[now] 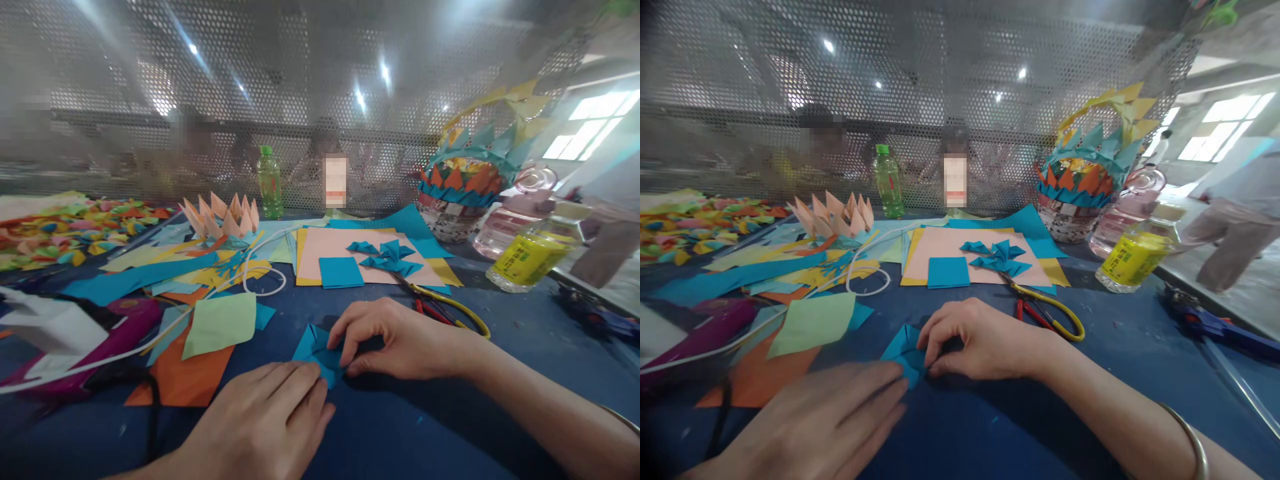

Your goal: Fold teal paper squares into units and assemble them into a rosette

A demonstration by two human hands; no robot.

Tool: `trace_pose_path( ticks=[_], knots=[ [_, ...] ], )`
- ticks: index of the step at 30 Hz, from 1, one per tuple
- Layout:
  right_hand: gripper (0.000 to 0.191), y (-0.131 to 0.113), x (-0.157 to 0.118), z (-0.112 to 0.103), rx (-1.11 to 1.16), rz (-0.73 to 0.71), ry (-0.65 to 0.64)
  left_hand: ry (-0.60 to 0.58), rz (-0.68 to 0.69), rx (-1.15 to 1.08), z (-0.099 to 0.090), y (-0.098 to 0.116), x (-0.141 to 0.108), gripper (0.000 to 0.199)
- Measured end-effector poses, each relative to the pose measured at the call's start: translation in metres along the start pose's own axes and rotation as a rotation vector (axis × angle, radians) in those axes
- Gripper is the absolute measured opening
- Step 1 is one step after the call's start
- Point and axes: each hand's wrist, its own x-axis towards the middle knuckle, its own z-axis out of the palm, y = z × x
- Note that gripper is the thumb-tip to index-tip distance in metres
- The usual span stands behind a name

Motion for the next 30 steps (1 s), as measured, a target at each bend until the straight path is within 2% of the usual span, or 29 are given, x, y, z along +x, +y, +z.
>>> trace_pose_path(
  ticks=[7, 12, 21, 26, 30],
  knots=[
    [0.005, 0.006, 0.005, 0.005, 0.022, 0.018, 0.022, 0.042, -0.016, -0.043, 0.0, 0.001, 0.004, 0.029],
    [0.011, 0.007, 0.007, 0.017, -0.092, 0.111, 0.136, 0.012, 0.024, -0.041, -0.002, 0.0, 0.002, 0.024],
    [0.013, 0.006, 0.009, 0.024, -0.099, 0.193, 0.184, 0.018, 0.12, -0.1, 0.003, -0.006, -0.005, 0.025],
    [0.014, 0.004, 0.011, 0.027, -0.091, 0.209, 0.206, 0.086, 0.109, -0.098, 0.004, -0.008, -0.003, 0.03],
    [0.014, 0.002, 0.012, 0.028, -0.103, 0.211, 0.209, 0.019, 0.107, -0.119, -0.003, -0.008, -0.002, 0.037]
  ],
)
